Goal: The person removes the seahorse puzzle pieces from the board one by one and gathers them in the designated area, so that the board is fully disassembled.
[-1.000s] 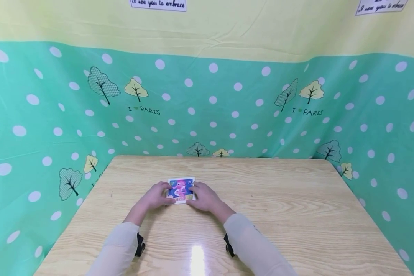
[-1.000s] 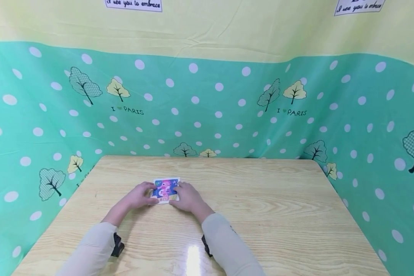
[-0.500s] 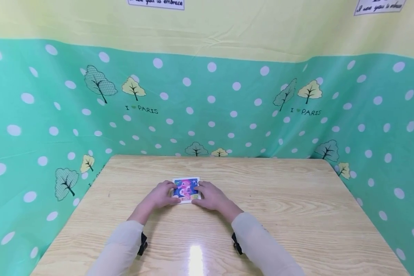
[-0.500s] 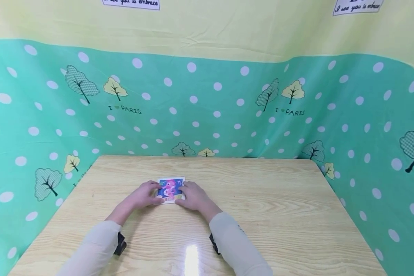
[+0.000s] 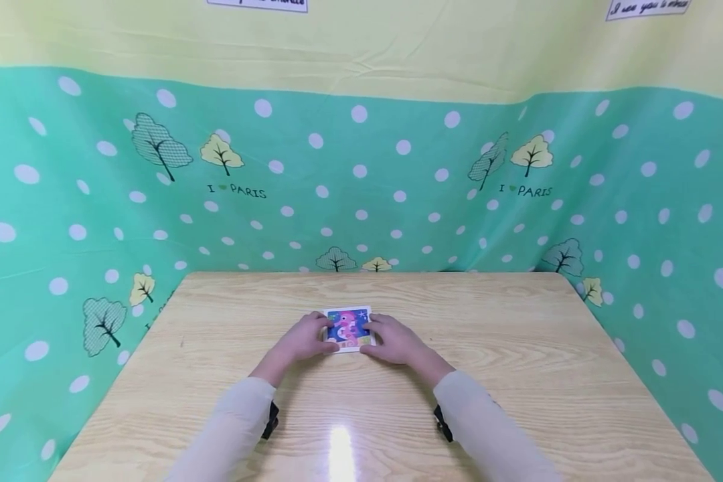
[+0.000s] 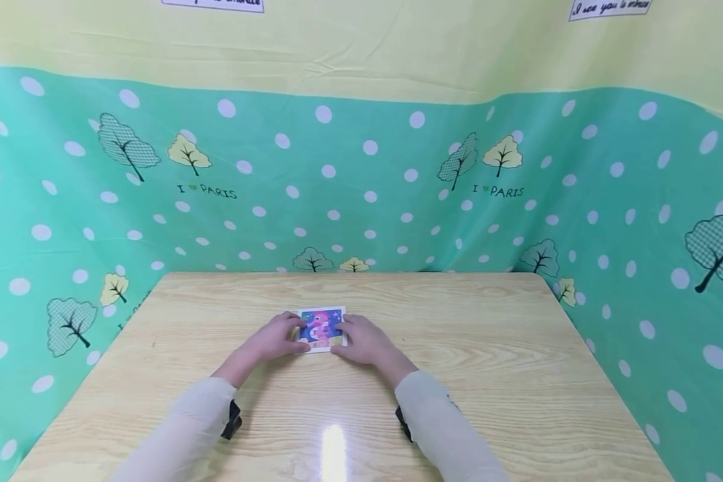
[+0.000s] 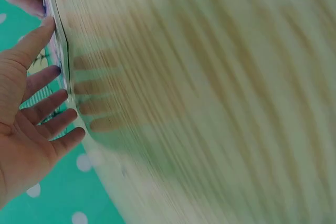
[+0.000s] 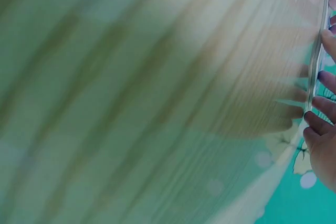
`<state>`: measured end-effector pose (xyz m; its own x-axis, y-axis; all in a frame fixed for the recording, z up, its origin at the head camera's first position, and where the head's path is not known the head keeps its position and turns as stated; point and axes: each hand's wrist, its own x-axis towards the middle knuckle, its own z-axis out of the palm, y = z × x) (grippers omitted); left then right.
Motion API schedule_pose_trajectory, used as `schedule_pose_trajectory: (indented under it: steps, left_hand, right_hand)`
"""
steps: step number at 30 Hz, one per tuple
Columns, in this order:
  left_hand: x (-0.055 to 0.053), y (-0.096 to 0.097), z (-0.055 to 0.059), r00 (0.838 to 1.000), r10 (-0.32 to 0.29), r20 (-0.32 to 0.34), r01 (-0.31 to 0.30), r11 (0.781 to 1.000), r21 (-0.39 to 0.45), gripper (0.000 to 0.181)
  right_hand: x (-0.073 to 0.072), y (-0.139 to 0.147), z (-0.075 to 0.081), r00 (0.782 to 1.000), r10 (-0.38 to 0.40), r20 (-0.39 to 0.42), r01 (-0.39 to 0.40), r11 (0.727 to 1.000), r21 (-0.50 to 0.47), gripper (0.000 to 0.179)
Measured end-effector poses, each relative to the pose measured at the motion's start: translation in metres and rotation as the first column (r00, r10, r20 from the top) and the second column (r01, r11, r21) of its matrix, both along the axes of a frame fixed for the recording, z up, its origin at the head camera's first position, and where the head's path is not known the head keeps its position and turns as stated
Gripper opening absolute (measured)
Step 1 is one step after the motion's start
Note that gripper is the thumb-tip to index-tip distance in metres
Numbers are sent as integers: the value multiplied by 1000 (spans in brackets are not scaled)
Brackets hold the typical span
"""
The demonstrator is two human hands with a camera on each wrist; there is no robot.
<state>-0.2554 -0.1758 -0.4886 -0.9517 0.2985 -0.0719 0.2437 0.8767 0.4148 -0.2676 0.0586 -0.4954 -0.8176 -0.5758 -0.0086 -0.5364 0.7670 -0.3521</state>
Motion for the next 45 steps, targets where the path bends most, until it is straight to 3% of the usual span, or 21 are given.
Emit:
schedule_pose_trajectory:
  steps: [10, 19, 36, 45]
  left_hand:
    - [-6, 30, -2, 999, -45, 0, 45, 999, -4, 63]
    - [-3, 52, -2, 994, -107, -12, 107, 994, -16, 62]
    - [-2, 70, -3, 993, -115, -9, 114, 993, -32, 63]
    - [1, 85, -3, 988, -154, -10, 154, 986, -57, 63]
  right_hand:
    - [3, 32, -1, 999, -42, 0, 42, 999, -18, 61]
    - [6, 63, -1, 1000, -21, -12, 20, 1000, -23, 58]
    - [10, 84, 0, 998, 15, -68, -14, 1000, 9, 57]
    - [21, 100, 0, 996, 2, -84, -1, 1000, 17, 58]
